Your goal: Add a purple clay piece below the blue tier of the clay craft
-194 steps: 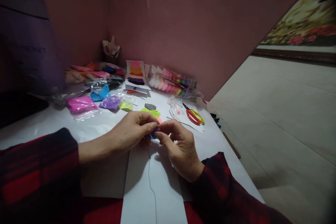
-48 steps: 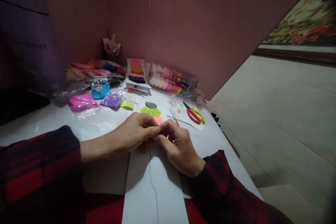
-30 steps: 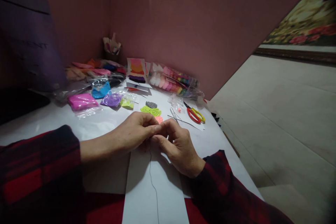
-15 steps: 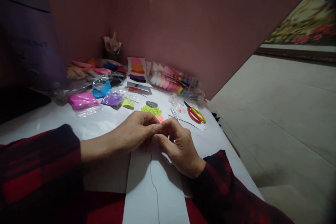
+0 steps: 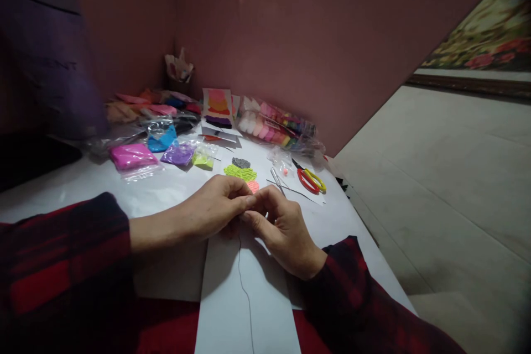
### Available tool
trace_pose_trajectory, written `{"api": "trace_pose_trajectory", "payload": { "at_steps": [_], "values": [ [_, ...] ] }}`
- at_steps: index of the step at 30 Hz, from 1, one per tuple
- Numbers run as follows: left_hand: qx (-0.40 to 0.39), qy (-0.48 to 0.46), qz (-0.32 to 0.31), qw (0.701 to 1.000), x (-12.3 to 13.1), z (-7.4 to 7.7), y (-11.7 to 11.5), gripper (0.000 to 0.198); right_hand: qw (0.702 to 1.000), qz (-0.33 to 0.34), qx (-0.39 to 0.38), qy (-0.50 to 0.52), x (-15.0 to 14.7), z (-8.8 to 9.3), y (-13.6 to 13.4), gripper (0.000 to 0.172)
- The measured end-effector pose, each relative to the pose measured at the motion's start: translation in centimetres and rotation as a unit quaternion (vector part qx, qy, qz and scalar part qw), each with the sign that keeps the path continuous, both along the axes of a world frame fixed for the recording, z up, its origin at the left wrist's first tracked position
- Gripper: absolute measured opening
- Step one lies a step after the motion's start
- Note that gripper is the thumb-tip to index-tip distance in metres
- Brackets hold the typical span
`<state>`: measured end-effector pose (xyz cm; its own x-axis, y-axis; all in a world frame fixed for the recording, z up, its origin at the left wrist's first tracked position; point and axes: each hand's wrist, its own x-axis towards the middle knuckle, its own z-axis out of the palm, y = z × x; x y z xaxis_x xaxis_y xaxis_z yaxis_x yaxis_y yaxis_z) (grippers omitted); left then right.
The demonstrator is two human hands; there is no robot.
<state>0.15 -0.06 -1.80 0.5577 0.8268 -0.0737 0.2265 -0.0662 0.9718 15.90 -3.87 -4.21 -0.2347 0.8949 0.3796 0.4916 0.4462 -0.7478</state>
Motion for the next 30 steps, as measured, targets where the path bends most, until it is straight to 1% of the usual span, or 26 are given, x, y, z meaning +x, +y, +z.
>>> {"api": "trace_pose_trajectory", "payload": {
  "at_steps": [4,9,16,26,30],
  "values": [
    [0.006,-0.003,-0.01,1.0,-0.08,-0.15,0.13,0.019,1.0,0.005,0.0,-0.004,-0.01,0.1,-0.05,0.01],
    [0.002,-0.005,-0.006,1.0,-0.24,-0.34,0.08,0.019,1.0,0.012,0.005,-0.002,-0.03,0.14,0.01,0.011],
    [-0.001,-0.002,-0.008,1.0,-0.16,-0.04,-0.07,0.021,1.0,0.012,-0.002,-0.004,-0.04,0.12,0.11,0.01],
    [0.0,0.002,-0.002,1.0,-0.11,-0.01,-0.1,0.019,1.0,0.008,0.002,-0.001,-0.05,0.08,0.06,0.01],
    [0.006,0.002,-0.003,1.0,-0.11,0.06,-0.12,0.022,1.0,0.002,0.004,0.007,-0.07,0.08,-0.01,0.008]
  ]
}}
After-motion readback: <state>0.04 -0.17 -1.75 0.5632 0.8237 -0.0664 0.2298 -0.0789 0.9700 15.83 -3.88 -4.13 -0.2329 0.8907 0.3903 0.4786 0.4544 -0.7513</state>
